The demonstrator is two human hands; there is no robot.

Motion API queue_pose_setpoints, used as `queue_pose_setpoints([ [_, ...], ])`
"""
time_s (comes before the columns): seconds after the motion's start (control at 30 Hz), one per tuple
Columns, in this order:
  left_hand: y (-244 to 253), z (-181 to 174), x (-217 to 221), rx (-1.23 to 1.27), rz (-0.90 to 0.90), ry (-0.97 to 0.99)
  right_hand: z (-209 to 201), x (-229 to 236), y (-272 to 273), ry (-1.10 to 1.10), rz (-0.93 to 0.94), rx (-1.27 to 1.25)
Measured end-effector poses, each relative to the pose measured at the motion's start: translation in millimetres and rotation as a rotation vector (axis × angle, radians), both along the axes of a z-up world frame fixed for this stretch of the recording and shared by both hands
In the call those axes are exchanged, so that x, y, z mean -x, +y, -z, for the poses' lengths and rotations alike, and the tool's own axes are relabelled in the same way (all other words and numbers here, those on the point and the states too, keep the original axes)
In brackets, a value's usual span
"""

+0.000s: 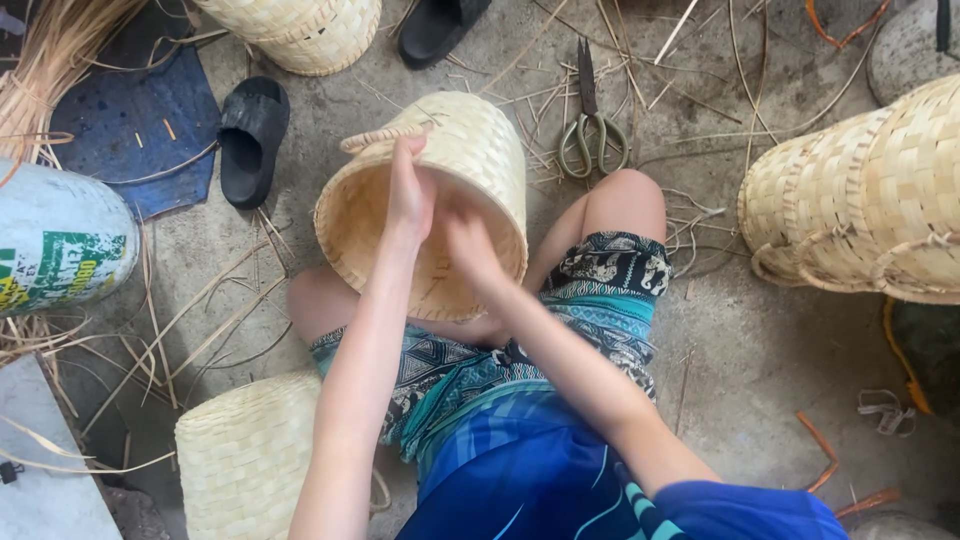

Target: Weaving and assembling bamboo baskets while sitting on the floor.

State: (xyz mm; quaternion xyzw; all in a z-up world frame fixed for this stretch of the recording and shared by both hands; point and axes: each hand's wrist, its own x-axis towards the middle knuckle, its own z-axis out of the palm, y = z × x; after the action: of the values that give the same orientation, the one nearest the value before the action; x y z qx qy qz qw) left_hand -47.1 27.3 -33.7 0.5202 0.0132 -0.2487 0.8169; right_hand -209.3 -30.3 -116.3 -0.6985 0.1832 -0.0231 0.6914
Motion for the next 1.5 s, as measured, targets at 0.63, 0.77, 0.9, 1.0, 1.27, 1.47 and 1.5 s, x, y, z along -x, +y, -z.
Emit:
queue_pose_setpoints([
  [0.63,105.3,-141.3,49.4,-0.212,0.917,0.303,-278.7,18.9,-128.3,-0.462,-0.341,0.221],
  [0.77,105.6,-90.5,21.5,-0.118,1.034,0.231,-275.2,30.3,-115.7,-0.464,-0.467,0.292],
  [0.9,67.2,-155.1,31.1,-0.282,0.898,0.452,-269.2,38.8,-123.5,-0.544,-0.516,0.474],
  [1.0,52.3,-181.6,25.5,-0.480,0.883,0.121,-278.0,33.5,-149.7,-0.420,-0.442,0.187],
  [1.27,41.7,-229.8,11.2,-0.601,1.224,-0.352,-326.5,-18.6,-205.5,-0.369,-0.794,-0.188],
  [1.47,8.8,-259.3,75.3,-1.188,1.365,-0.789,-293.7,-97.4,-194.5,-0.101,-0.650,0.360],
  [1.5,18.5,-246.2,91.6,-1.179,1.121,-1.093,-287.6,-99.9,-187.1,0.094,-0.802,0.391],
])
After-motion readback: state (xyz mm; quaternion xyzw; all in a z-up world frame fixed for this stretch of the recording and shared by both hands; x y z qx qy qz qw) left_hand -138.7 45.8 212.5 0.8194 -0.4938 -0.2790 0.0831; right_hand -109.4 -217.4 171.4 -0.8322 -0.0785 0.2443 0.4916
